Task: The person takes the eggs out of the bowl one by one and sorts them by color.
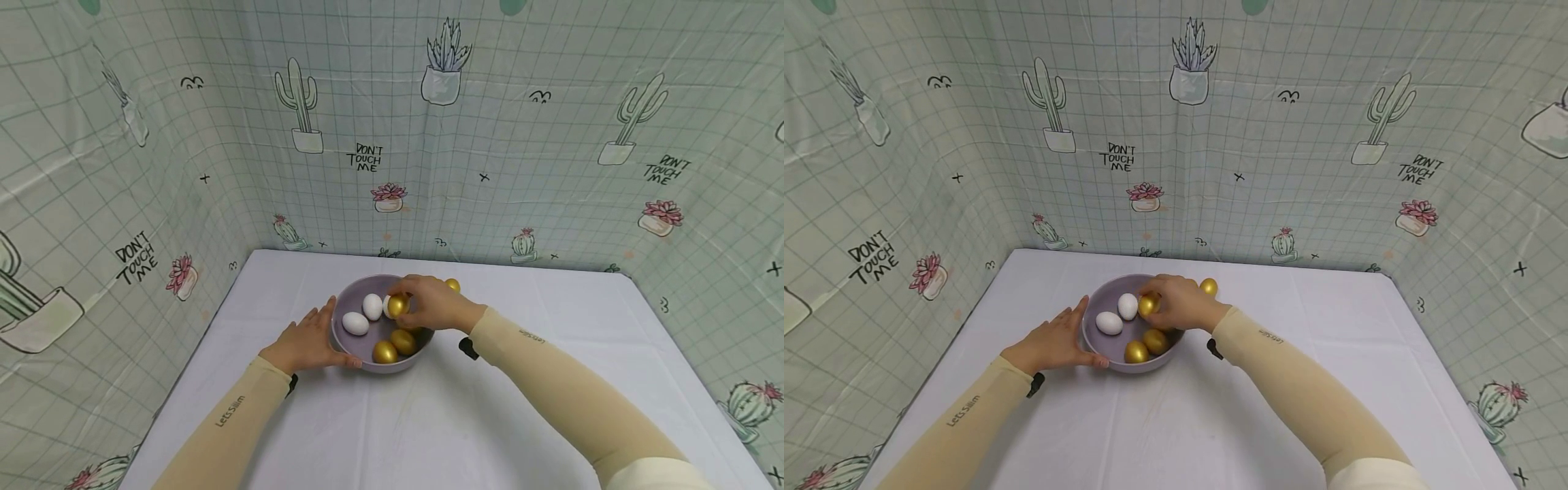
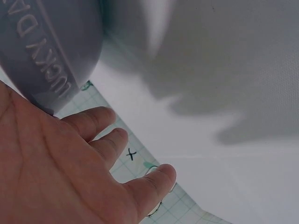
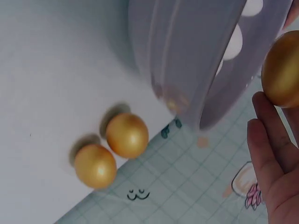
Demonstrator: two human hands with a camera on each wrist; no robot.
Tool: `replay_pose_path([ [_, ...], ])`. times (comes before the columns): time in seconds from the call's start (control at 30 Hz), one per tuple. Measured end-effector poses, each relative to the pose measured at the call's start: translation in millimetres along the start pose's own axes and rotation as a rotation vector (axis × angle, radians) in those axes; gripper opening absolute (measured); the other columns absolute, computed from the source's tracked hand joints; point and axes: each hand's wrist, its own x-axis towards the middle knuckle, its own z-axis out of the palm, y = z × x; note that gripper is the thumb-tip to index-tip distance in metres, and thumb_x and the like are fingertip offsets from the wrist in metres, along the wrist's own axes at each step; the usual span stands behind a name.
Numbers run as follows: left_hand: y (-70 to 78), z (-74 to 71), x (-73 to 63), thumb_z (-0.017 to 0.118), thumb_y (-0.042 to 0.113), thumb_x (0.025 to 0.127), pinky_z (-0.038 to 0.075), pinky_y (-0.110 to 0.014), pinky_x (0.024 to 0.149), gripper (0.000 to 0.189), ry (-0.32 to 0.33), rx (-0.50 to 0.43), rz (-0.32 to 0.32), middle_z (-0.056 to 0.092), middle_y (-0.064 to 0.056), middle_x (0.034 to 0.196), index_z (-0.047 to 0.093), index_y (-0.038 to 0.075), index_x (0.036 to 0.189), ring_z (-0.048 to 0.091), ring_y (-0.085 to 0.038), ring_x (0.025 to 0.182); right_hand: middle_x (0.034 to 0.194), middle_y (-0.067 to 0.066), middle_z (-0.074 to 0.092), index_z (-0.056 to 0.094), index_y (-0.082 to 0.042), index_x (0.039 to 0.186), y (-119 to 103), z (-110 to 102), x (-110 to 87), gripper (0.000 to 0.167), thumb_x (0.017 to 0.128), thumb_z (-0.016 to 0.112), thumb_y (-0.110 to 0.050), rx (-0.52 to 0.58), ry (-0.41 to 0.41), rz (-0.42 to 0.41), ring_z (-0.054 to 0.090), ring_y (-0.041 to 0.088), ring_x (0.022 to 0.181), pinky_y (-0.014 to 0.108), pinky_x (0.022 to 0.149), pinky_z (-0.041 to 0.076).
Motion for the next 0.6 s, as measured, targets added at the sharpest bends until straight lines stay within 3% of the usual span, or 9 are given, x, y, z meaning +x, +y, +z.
replay_pose_path([
  [0.33, 0.0, 0.8, 0.8, 0.069, 0.086, 0.062, 0.024, -0.071, 0.106, 0.143, 0.001, 0.003, -0.006, 0.031, -0.023, 0.157, 0.005, 0.004, 0.160, 0.024, -0.041, 0.145, 0.118, 0.002, 0.065, 0.067, -0.006, 0.123, 26.2, -30.6, -18.9, 0.041, 0.086, 0.077, -0.020, -0.005, 0.084, 0.052, 0.059, 0.020, 0.105, 0.038, 0.090, 0.050],
  [0.6, -0.2, 0.8, 1.1, 0.069, 0.086, 0.061, 0.024, -0.070, 0.106, 0.143, 0.000, -0.001, -0.013, 0.030, -0.022, 0.158, 0.006, 0.004, 0.160, 0.023, -0.040, 0.146, 0.120, 0.007, 0.065, 0.064, -0.003, 0.126, 59.3, -49.9, -38.1, 0.048, 0.082, 0.077, -0.014, -0.010, 0.114, 0.171, 0.060, 0.024, 0.104, 0.042, 0.090, 0.050],
])
